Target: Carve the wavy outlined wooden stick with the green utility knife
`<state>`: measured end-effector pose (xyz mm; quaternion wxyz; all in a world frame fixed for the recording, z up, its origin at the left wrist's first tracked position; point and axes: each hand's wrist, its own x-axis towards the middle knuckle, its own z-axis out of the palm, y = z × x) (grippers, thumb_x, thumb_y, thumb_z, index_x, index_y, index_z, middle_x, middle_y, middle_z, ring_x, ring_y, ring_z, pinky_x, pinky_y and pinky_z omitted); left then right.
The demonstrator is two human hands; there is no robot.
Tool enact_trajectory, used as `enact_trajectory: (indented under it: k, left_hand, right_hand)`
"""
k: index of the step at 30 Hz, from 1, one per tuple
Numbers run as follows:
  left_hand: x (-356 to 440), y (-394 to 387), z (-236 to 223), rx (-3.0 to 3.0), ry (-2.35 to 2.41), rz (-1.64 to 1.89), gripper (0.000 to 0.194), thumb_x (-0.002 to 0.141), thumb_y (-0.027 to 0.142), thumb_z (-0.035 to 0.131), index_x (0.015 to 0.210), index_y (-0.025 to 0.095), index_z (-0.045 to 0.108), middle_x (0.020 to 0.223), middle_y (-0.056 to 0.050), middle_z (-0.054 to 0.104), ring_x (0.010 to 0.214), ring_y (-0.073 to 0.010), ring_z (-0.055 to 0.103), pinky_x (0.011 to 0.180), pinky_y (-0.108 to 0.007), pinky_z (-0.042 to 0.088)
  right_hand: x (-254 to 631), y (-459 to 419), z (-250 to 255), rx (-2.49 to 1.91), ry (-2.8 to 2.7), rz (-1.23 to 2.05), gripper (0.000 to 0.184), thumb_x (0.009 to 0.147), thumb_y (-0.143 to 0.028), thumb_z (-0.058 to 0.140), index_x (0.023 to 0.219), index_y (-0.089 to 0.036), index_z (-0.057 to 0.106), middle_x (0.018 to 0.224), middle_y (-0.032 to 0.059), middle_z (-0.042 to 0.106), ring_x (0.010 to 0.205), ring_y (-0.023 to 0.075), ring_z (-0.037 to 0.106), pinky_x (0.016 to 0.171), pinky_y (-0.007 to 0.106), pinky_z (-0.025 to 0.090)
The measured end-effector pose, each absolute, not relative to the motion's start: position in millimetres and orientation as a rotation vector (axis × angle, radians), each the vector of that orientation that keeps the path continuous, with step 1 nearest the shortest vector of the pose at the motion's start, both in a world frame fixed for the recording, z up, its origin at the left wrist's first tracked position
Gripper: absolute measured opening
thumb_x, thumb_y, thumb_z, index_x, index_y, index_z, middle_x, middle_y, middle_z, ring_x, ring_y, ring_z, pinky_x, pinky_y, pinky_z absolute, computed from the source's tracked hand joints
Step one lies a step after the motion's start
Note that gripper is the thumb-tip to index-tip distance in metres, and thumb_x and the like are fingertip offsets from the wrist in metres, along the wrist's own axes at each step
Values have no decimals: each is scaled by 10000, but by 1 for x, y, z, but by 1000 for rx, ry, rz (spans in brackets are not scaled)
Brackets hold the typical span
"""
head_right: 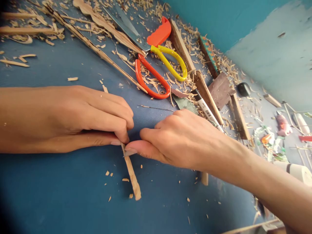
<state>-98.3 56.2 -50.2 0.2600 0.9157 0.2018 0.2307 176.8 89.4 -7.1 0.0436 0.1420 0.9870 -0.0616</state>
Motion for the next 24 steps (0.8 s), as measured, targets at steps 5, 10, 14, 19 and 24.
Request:
enact_trajectory:
  k: [5, 10, 14, 19, 24]
  left_hand:
    - [-96, 57, -52, 2477, 562, 622, 259, 1145, 201, 540, 1024, 237, 766, 1050, 21, 728, 968, -160, 700, 853, -235, 497]
    - [-96, 56, -52, 2499, 581, 617, 236, 1146, 186, 549, 1036, 250, 748, 1074, 49, 728, 1028, -139, 687, 908, -204, 476]
    - [-97, 56, -52, 2492, 586, 605, 259, 1160, 206, 527, 1025, 252, 743, 1067, 47, 737, 1022, -139, 691, 885, -208, 471]
    - [-97, 55, -53, 2471, 574, 618, 271, 1158, 204, 518, 1031, 258, 751, 1078, 48, 741, 1023, -141, 700, 878, -222, 466]
    - [-94, 56, -53, 2511, 564, 632, 302, 1164, 188, 493, 998, 242, 740, 1018, 45, 731, 975, -139, 672, 852, -231, 457]
  right_hand:
    - [190, 71, -9, 511, 3066, -155, 639, 1220, -564, 258, 762, -230, 554, 680, -38, 418, 547, 151, 316, 575, 367, 232]
    - [194, 54, -16, 529, 3167, -11, 562, 1215, -550, 301, 927, -221, 654, 770, 3, 520, 651, 197, 379, 616, 375, 270]
    - [193, 51, -20, 512, 3174, 25, 551, 1220, -527, 300, 932, -217, 654, 763, 8, 510, 655, 203, 359, 622, 378, 267]
    - [190, 55, -15, 473, 3160, 8, 547, 1222, -521, 309, 883, -224, 620, 746, 3, 497, 648, 200, 365, 607, 376, 257]
    - [185, 53, -15, 450, 3136, 81, 545, 1218, -540, 299, 845, -245, 565, 744, 3, 472, 655, 210, 356, 610, 377, 256]
